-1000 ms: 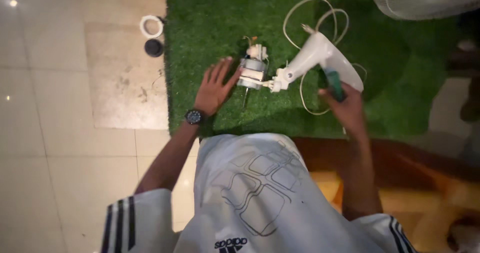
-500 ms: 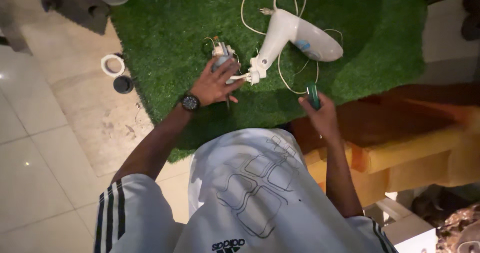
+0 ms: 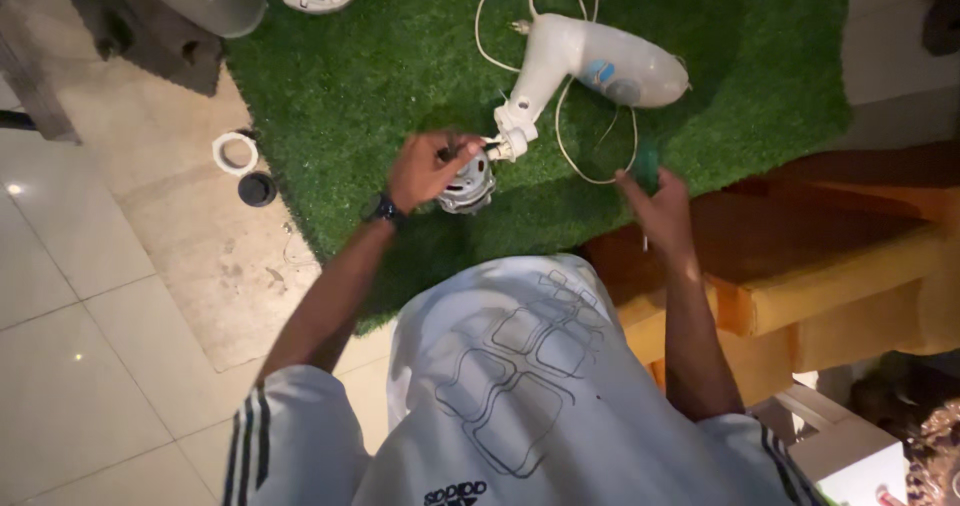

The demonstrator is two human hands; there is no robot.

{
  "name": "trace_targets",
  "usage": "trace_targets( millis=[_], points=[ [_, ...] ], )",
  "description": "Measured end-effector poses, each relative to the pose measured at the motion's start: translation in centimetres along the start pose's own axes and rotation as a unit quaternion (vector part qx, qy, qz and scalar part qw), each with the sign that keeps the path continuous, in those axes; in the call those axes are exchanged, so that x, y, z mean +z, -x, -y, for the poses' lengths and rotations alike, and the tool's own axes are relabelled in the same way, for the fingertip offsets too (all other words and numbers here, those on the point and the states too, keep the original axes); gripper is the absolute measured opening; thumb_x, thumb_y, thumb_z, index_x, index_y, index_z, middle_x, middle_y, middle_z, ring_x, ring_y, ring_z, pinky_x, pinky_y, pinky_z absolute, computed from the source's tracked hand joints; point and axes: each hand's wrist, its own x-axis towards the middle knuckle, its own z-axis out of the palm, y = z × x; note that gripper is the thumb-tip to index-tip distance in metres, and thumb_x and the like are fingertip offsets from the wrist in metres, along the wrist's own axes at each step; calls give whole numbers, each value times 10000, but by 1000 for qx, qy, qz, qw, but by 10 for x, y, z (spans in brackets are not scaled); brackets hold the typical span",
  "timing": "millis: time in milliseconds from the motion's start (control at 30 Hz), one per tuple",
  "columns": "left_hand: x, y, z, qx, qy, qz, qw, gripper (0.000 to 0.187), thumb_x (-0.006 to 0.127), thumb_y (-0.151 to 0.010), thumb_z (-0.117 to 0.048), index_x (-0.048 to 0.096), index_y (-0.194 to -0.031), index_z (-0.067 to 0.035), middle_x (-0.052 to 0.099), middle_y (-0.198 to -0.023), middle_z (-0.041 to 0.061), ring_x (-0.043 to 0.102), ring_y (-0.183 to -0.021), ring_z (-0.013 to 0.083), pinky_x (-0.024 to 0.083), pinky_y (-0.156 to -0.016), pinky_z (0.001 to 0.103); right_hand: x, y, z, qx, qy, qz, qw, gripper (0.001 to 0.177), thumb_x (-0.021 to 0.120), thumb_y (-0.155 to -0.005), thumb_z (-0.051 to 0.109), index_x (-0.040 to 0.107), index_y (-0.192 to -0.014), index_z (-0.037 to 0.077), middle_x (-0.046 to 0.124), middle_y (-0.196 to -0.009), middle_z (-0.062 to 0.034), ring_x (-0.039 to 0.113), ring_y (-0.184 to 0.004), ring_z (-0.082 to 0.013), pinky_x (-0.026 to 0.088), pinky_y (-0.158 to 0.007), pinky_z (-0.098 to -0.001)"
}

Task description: The person disassembles a white electric fan motor, removes the housing, and uses a screwdriver to adjust internal components. They then reassemble the motor housing and secure it with screws.

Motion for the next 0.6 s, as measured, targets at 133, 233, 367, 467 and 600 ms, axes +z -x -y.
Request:
trace_targets(
  millis=[133,233,367,467,600],
  points=[
    [-2,5,2,1,28,-1,1000,303,683,-984,-374,796,-1114,-124,783,-922,58,691,-709,175,518,-636,321,1,-64,-18,-64,129,-232,962,289,834,-977,271,699,-977,15,664,-813,-36,587,-708,-167,482,-653,-364],
    [1,2,4,1,43,-22,999,296,698,-989,-363,783,-1098,-101,773,-989,77,718,-831,205,548,-736,324,-15,-94,-7,-208,137,-279,927,449,933,-894,225,681,-1176,-18,711,-1105,-132,670,-985,-241,524,-845,-379],
    [14,6,7,46,34,-115,992,267,718,-992,-316,771,-1100,-78,720,-1213,119,699,-1093,267,545,-930,367,-35,-128,-6,-155,23,-84,984,529,932,-872,269,660,-1263,40,705,-1219,-105,668,-1111,-233,553,-967,-375],
    [20,9,10,64,32,-192,979,252,765,-964,-285,738,-1073,-59,701,-1243,136,674,-1152,300,521,-988,407,-37,-146,-9,-134,74,-20,988,569,948,-838,275,664,-1266,31,710,-1218,-132,674,-1121,-253,563,-980,-412],
    [19,2,14,38,-18,-229,972,424,900,-780,-303,664,-976,-10,669,-979,141,633,-987,319,505,-894,423,-39,-139,29,-85,116,4,990,637,949,-757,273,644,-1261,30,711,-1211,-128,685,-1115,-251,564,-953,-404]
  ],
)
